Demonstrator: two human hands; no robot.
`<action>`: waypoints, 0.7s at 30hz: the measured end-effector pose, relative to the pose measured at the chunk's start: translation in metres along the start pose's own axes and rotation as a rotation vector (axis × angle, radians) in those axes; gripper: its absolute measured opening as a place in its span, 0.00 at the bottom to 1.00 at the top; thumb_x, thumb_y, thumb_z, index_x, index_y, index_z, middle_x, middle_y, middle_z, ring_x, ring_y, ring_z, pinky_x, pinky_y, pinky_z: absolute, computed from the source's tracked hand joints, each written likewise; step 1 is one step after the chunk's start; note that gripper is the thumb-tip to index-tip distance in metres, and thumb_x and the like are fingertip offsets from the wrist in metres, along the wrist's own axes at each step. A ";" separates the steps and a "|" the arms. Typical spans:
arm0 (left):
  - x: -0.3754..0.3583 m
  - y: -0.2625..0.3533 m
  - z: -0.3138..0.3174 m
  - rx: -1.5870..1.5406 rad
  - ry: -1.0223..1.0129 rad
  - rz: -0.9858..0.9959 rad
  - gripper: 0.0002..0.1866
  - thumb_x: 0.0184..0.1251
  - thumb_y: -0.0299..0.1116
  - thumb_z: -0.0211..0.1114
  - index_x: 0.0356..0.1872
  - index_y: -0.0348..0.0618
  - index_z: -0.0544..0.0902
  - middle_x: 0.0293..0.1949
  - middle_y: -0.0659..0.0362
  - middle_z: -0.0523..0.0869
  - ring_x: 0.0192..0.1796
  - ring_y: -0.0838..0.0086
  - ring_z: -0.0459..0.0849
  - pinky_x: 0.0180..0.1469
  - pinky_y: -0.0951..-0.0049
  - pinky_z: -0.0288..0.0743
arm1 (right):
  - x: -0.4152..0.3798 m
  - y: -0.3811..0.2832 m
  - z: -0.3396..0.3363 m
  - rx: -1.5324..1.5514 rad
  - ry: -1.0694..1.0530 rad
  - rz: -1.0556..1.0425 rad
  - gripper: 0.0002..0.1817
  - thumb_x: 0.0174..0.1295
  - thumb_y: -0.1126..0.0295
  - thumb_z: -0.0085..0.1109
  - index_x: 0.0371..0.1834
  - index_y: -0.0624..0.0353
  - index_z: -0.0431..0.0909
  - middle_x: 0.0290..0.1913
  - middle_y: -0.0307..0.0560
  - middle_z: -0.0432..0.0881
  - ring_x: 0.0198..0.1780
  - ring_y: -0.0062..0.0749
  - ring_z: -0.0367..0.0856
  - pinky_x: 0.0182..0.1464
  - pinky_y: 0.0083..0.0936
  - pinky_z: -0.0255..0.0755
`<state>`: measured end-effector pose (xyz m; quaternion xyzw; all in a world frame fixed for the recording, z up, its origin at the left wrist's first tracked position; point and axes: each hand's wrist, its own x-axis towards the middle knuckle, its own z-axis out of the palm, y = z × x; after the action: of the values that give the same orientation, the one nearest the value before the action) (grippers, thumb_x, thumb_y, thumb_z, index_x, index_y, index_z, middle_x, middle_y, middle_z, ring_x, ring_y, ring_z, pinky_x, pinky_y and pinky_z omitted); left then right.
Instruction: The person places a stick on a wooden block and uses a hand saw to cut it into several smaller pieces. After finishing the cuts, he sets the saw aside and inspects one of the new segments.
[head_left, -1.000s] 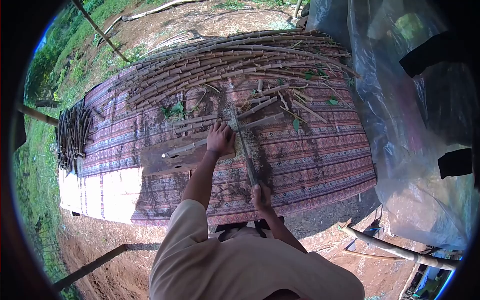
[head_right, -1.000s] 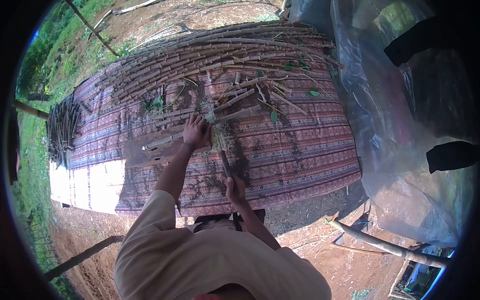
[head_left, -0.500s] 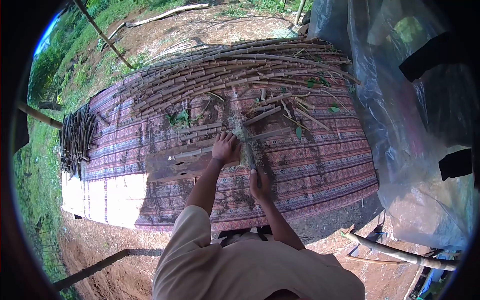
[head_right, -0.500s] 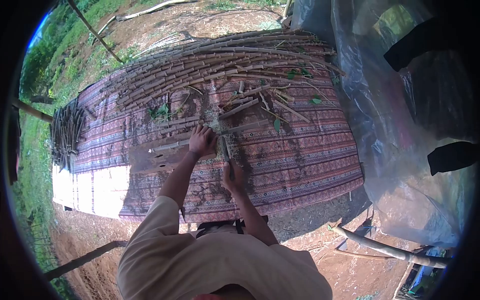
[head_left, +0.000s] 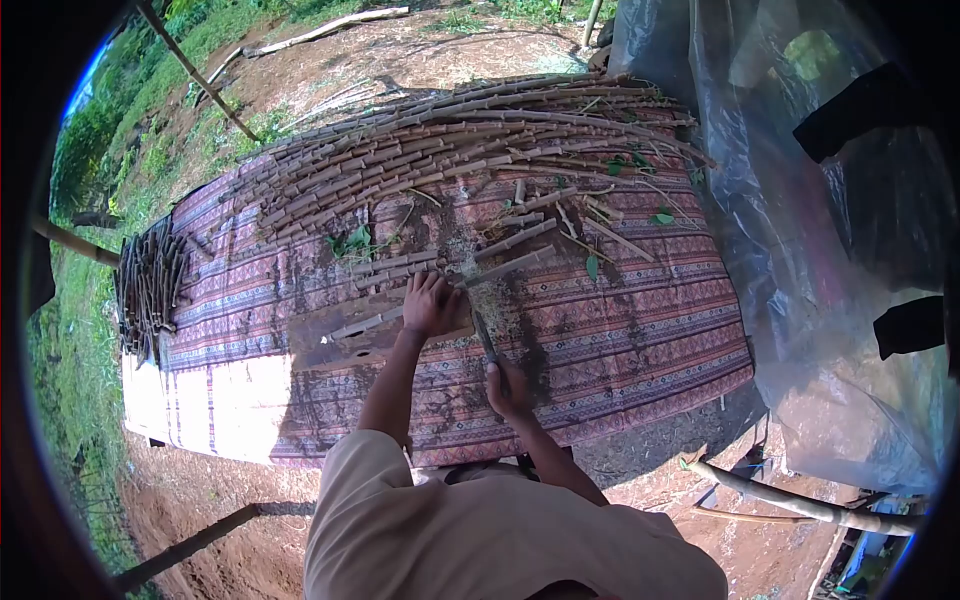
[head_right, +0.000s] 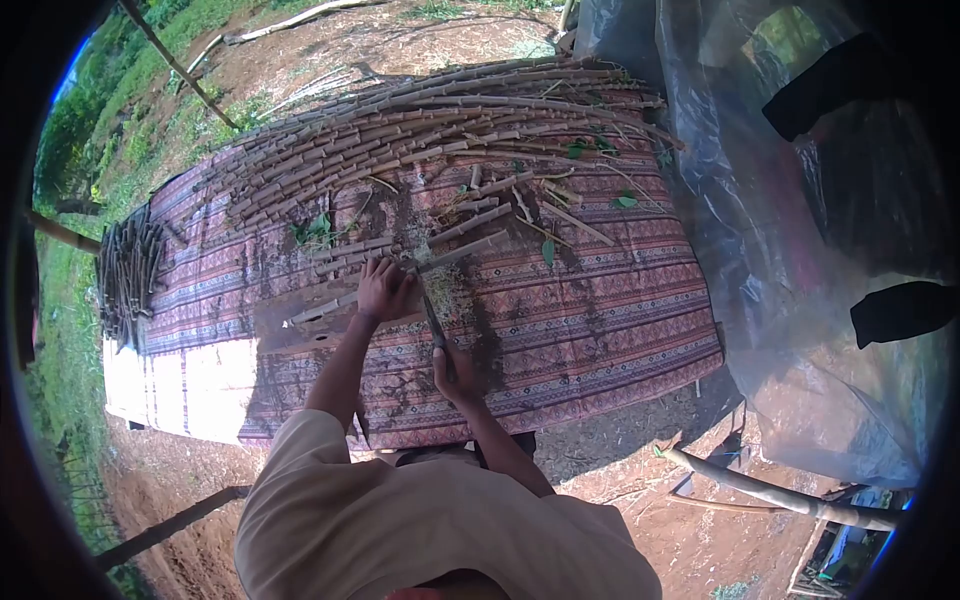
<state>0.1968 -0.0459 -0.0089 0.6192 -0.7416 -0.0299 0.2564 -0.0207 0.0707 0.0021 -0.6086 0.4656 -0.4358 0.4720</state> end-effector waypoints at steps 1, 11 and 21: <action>0.001 -0.002 0.001 0.010 0.005 0.008 0.15 0.66 0.46 0.63 0.33 0.44 0.78 0.38 0.55 0.78 0.47 0.56 0.74 0.54 0.57 0.68 | 0.002 -0.001 0.000 0.039 -0.049 0.066 0.16 0.74 0.60 0.47 0.32 0.59 0.72 0.19 0.34 0.70 0.20 0.19 0.71 0.24 0.26 0.63; 0.002 -0.008 0.011 0.041 0.021 -0.031 0.16 0.66 0.48 0.63 0.32 0.46 0.77 0.39 0.56 0.78 0.49 0.58 0.74 0.55 0.57 0.68 | 0.019 0.002 0.003 0.016 0.009 -0.041 0.13 0.74 0.62 0.47 0.34 0.60 0.73 0.17 0.35 0.68 0.20 0.17 0.68 0.24 0.25 0.60; 0.009 -0.006 0.010 0.005 0.005 0.046 0.15 0.68 0.46 0.61 0.33 0.45 0.76 0.39 0.55 0.78 0.49 0.56 0.75 0.56 0.56 0.68 | 0.010 0.028 0.002 0.086 0.009 0.049 0.15 0.74 0.63 0.47 0.29 0.60 0.70 0.18 0.36 0.67 0.21 0.18 0.66 0.24 0.28 0.58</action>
<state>0.1974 -0.0586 -0.0172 0.6029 -0.7550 -0.0206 0.2570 -0.0218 0.0577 -0.0251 -0.5744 0.4634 -0.4466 0.5059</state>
